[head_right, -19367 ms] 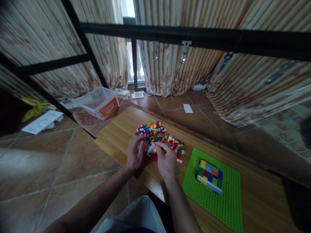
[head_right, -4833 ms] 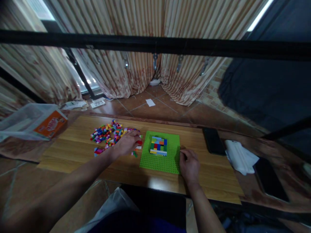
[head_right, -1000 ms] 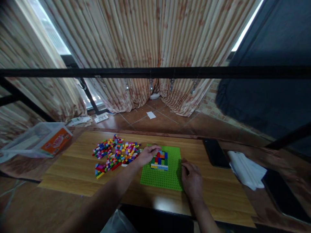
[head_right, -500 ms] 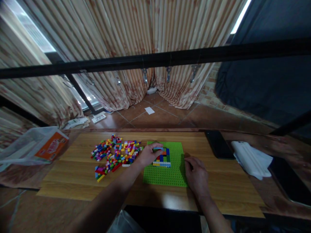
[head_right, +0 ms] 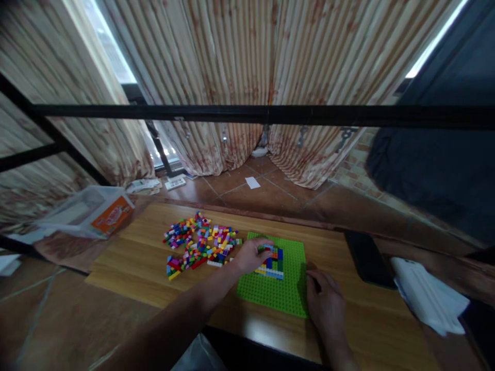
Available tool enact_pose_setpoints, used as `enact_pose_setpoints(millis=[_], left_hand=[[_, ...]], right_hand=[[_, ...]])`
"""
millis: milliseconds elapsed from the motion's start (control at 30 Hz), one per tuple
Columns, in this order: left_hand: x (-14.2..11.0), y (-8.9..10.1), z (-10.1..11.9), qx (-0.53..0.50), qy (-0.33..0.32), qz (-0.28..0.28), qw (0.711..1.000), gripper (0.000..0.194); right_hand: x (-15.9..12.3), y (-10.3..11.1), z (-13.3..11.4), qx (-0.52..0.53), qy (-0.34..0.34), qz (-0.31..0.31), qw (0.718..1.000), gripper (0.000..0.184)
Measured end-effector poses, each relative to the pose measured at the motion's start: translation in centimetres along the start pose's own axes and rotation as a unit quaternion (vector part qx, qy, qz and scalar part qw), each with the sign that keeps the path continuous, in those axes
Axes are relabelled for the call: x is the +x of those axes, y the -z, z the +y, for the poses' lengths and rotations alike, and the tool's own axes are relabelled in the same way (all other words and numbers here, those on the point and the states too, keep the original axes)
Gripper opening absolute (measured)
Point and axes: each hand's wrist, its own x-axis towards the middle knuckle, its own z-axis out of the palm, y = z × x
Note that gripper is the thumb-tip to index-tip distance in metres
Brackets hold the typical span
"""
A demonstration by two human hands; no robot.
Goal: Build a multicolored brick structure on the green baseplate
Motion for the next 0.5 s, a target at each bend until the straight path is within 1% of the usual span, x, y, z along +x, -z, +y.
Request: enact_pose_setpoints(millis=[133, 200, 267, 333, 400, 433, 500], left_hand=[[-0.3, -0.3, 0.4, 0.053, -0.005, 0.002, 0.999, 0.031], [-0.8, -0.1, 1.2, 0.088, -0.023, 0.020, 0.996, 0.034], [-1.7, 0.5, 2.1, 0.106, -0.055, 0.051, 0.992, 0.039], [-3.2, 2.0, 2.9, 0.109, -0.085, 0.102, 0.985, 0.042], [-5.5, 4.2, 2.8, 0.119, -0.084, 0.167, 0.975, 0.040], [-6.9, 5.5, 2.3, 0.129, -0.069, 0.204, 0.968, 0.039], [-9.8, 8.3, 0.6, 0.164, -0.007, 0.292, 0.942, 0.037]], right_hand=[[0.0, -0.1, 0.8, -0.011, 0.005, -0.013, 1.000, 0.043], [0.1, -0.2, 1.3, -0.011, 0.007, -0.023, 1.000, 0.043], [0.1, -0.3, 1.8, -0.012, 0.009, -0.028, 0.999, 0.043], [0.1, -0.4, 2.2, -0.022, 0.001, -0.032, 0.999, 0.044], [0.0, -0.4, 2.4, -0.028, -0.003, -0.034, 0.999, 0.043], [0.0, -0.4, 2.5, -0.027, -0.001, -0.037, 0.999, 0.042], [0.0, -0.3, 2.6, -0.003, 0.002, -0.027, 1.000, 0.040]])
